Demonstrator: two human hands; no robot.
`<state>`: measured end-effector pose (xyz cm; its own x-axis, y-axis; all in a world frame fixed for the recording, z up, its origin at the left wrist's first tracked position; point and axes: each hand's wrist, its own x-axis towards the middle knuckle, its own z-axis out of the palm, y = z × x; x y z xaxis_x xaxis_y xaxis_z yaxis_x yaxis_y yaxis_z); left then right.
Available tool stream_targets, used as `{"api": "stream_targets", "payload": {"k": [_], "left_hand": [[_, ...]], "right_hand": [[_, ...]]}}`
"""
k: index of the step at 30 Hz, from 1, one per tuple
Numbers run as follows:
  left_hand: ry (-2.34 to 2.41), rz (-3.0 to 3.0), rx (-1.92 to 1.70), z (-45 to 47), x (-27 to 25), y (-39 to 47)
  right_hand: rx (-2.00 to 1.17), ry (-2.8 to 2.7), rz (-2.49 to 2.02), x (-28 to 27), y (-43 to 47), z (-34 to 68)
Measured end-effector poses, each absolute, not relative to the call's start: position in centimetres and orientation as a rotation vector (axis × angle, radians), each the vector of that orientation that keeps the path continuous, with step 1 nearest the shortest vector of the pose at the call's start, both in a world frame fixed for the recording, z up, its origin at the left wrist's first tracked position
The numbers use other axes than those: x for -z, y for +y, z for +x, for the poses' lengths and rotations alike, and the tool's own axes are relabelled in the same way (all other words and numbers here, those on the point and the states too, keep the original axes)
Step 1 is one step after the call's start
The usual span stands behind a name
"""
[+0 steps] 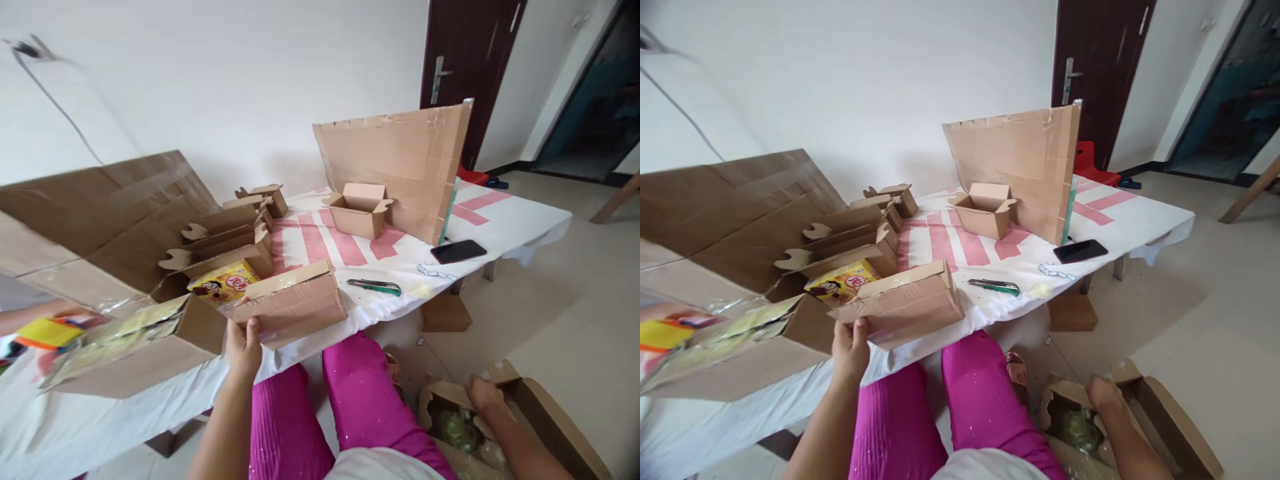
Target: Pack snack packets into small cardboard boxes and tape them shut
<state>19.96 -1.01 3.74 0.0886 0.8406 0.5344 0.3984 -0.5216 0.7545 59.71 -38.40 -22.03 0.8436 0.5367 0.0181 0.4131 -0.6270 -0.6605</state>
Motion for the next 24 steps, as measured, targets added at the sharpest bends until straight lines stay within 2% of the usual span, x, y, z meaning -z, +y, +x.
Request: {"api": "stream_targets", "payload": {"k": [5,10,19,24], "left_hand": [[1.207,1.949,-1.414,19.6,-3.9,-0.4],[1.117,1.971,-1.407,18.9,-4.9,-1.1],[0.911,1.934,-1.373,16.5,-4.0,-5.5],[0.753,2.148,-1.381,16.2,-4.0,-8.4]], "right_hand": [[-0.277,-0.840,-2.247,20.1,-33.3,58.3],[-0.278,-0.994,-1.874,15.5,-26.9,52.7],[-0.055,-1.313,-1.397,4.0,-21.4,45.9],[-0.048,-1.523,-1.189,-5.6,-20.2,45.2]]}}
